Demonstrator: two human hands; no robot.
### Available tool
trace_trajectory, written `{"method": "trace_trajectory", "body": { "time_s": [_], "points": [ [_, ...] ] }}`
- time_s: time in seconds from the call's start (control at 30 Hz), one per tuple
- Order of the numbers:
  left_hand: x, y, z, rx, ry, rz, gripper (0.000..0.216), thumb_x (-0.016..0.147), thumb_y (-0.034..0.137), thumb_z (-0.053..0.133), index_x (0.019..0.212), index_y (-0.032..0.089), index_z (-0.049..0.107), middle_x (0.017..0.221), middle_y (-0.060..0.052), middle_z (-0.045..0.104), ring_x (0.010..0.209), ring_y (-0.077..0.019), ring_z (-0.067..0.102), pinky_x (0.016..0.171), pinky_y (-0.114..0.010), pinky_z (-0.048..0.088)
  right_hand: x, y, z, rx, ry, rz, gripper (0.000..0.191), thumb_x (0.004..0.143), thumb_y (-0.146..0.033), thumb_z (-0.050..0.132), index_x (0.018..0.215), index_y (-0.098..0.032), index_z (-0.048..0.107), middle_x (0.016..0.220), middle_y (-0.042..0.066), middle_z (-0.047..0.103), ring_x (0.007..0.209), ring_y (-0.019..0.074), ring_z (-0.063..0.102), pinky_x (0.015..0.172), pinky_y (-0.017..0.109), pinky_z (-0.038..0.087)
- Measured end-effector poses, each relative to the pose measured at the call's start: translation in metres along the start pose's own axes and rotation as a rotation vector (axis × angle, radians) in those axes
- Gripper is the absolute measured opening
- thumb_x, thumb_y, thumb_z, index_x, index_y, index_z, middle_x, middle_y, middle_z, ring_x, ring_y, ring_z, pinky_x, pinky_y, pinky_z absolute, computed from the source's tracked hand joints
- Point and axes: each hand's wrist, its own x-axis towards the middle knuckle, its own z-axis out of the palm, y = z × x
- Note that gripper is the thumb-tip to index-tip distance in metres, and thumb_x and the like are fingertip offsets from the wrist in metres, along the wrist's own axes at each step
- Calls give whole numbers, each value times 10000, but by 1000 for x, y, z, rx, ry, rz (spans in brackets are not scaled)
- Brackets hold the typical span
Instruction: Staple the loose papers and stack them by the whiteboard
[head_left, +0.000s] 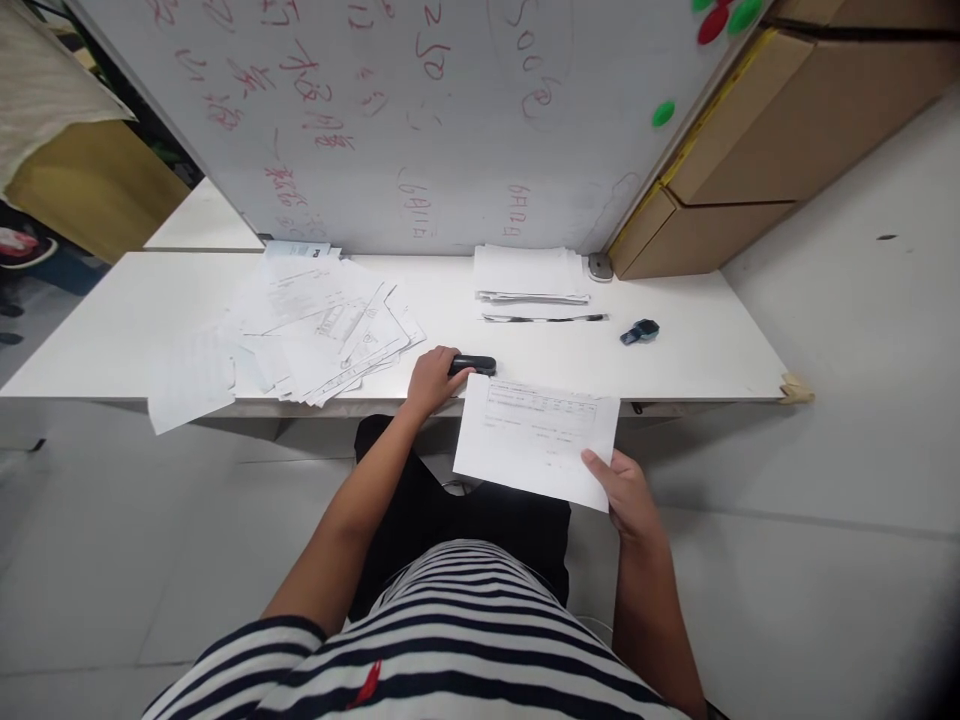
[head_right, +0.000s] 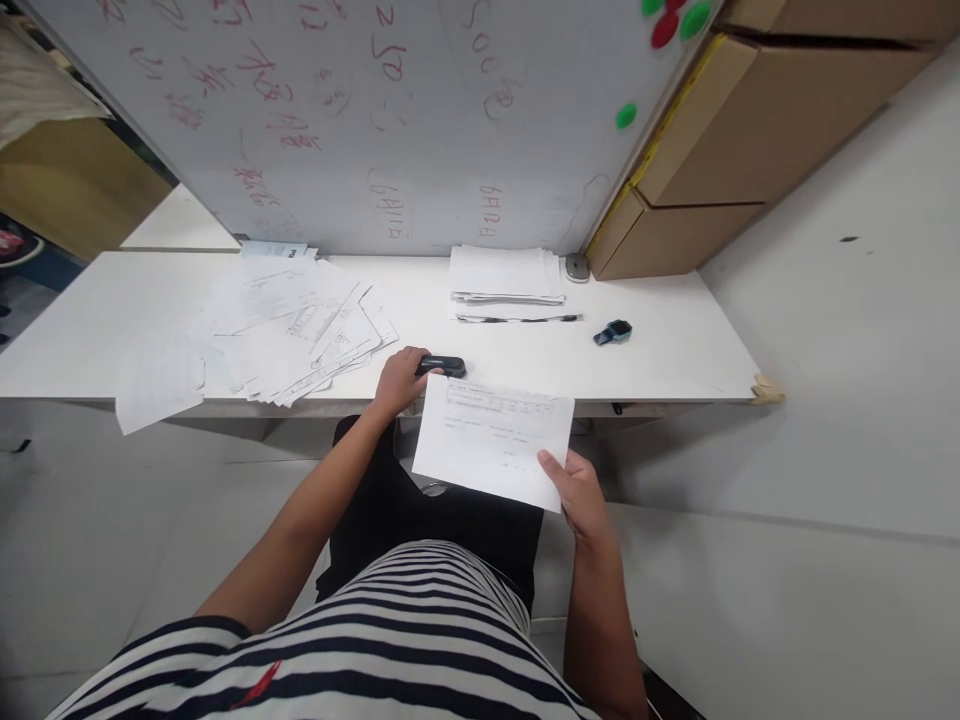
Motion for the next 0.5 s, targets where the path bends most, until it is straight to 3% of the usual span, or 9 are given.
{"method": "trace_trajectory", "body": {
  "time_s": [0.3,0.4,0.5],
  "points": [
    [0,4,-2,1,-1,-13,348,879,488,514,1079,206,552,981,-80,604,941,-248,555,804,-362,408,14,8,4,54,57,-27,443,679,-418,778,1015,-141,703,999,112,727,913,279,684,816,416,555],
    [-1,3,-1,-10,5,-28,371,881,505,503,1099,208,546,993,-78,603,941,-247,555,796,-359,414,41,2,17,155,248,-248,477,705,-398,756,1091,-132,666,1077,101,704,1009,256,654,926,422,510],
    [1,-1,1,-44,12,-45,350,888,467,509,1125,211,536,1003,-74,605,942,-243,558,799,-355,418,89,-18,29,196,415,-522,474,768,-387,689,1159,-128,621,1148,87,670,1073,214,622,1011,396,449]
  ]
}}
